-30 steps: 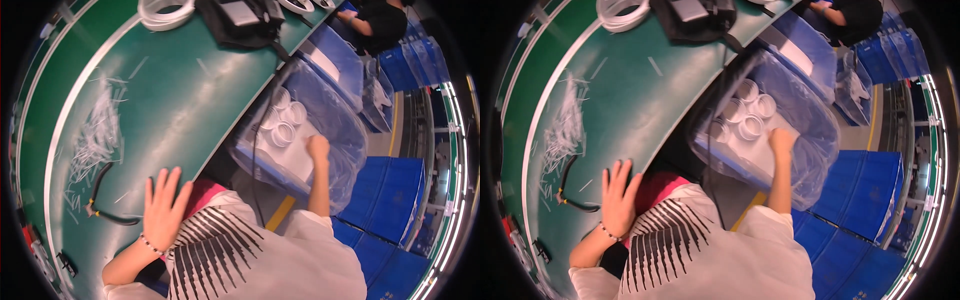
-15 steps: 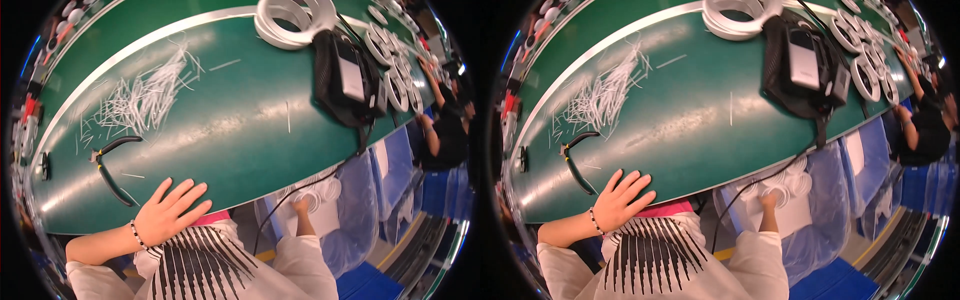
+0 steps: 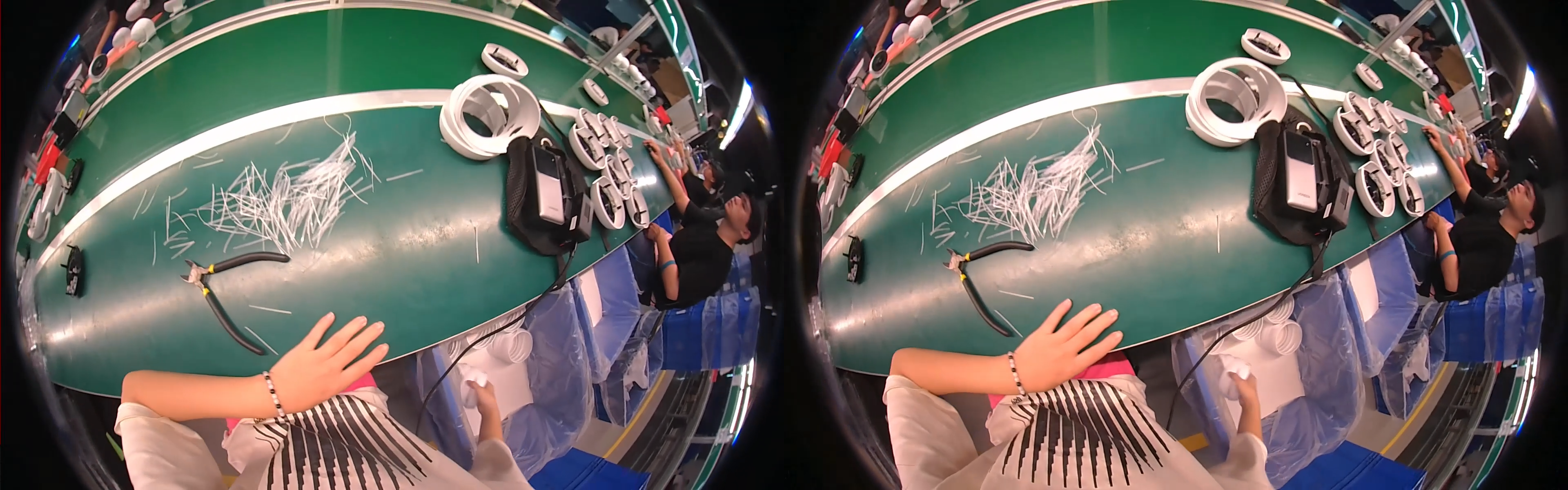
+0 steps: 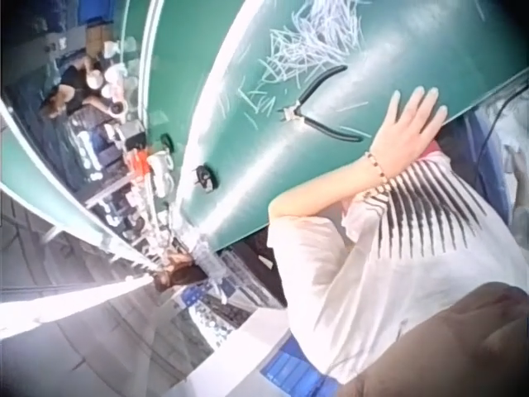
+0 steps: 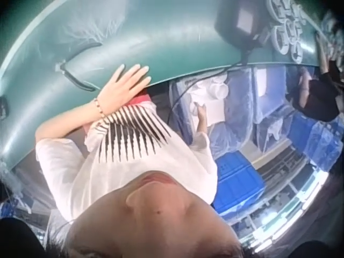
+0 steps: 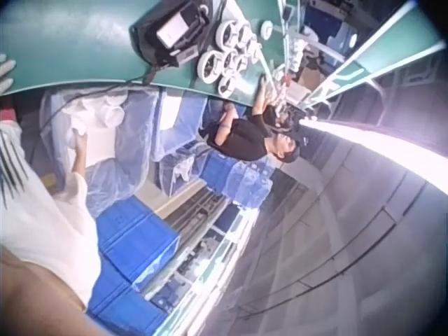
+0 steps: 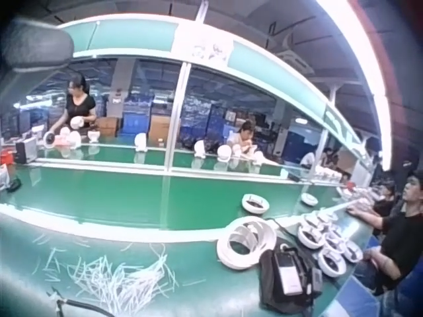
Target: Assembling electronic components and plastic housings on a factory production line.
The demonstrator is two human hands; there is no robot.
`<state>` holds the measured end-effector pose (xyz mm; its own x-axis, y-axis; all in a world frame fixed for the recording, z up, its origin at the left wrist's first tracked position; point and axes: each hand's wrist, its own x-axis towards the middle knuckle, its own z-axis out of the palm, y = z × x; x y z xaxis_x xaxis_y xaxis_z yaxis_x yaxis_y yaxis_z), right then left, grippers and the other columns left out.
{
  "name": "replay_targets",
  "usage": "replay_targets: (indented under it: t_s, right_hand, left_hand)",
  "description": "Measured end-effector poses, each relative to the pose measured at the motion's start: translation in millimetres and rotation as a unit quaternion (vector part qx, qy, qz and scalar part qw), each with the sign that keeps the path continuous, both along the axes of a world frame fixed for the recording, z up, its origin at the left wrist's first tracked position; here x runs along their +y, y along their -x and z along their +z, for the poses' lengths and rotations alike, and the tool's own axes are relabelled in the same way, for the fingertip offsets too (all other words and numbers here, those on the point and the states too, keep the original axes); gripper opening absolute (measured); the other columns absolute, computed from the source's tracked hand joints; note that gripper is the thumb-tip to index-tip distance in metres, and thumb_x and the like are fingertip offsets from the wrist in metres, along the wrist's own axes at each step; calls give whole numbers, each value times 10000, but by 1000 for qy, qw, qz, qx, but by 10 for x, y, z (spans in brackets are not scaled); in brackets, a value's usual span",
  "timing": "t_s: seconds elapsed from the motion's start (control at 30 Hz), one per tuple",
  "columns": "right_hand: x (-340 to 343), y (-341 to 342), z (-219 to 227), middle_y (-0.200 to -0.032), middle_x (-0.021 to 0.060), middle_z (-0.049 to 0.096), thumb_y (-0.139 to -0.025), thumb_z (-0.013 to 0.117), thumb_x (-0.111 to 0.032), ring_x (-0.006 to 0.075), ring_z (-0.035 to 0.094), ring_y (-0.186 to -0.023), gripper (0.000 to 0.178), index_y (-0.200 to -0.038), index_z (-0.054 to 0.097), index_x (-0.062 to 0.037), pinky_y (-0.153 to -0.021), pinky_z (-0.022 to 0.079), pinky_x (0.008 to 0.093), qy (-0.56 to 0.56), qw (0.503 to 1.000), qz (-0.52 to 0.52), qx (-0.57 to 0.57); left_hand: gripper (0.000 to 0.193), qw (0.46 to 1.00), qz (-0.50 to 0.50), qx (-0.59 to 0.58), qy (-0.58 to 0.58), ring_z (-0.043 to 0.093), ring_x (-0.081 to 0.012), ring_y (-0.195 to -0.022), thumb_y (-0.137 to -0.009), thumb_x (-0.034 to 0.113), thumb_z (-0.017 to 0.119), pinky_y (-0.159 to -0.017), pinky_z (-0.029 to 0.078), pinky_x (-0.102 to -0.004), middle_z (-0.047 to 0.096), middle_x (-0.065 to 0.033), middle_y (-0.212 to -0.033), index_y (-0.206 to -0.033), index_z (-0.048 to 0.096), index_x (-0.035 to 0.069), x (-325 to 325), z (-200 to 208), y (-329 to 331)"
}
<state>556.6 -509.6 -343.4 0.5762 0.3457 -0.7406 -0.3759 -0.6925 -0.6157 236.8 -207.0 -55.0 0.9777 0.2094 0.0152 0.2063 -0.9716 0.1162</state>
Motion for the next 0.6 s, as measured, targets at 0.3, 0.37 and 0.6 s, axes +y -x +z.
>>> replay_targets:
  t_s: [0.3, 0.37, 0.6]
  right_hand:
    - [682, 199, 2553, -854, 22, 530, -773, 551, -243, 191, 514, -873, 335, -1042, 488, -53, -887, 397, 400, -553, 714, -378, -204]
    - [875, 173, 2842, -710, -29, 415, -732, 564, -253, 138, 437, -737, 358, -1022, 472, -65, -932, 344, 404, -729, 657, -179, -79]
    - [2923, 292, 3195, -674, -8, 424, -700, 578, -223, 109, 395, -604, 371, -975, 485, 8, -636, 363, 256, -742, 618, -101, 238]
  left_hand:
    - [527, 996, -66, -48, 32, 296, -332, -1223, -738, 163, 499, -941, 295, -515, 306, -199, -1321, -1237, 393, 33, 36, -20, 3]
    - [541, 995, -68, -61, 41, 294, -335, -1223, -733, 170, 504, -944, 289, -516, 301, -203, -1321, -1243, 385, 32, 56, -25, 44]
    - [634, 992, -68, -88, 56, 293, -329, -1223, -673, 234, 589, -954, 263, -516, 287, -195, -1332, -1240, 385, 35, 107, -81, 81]
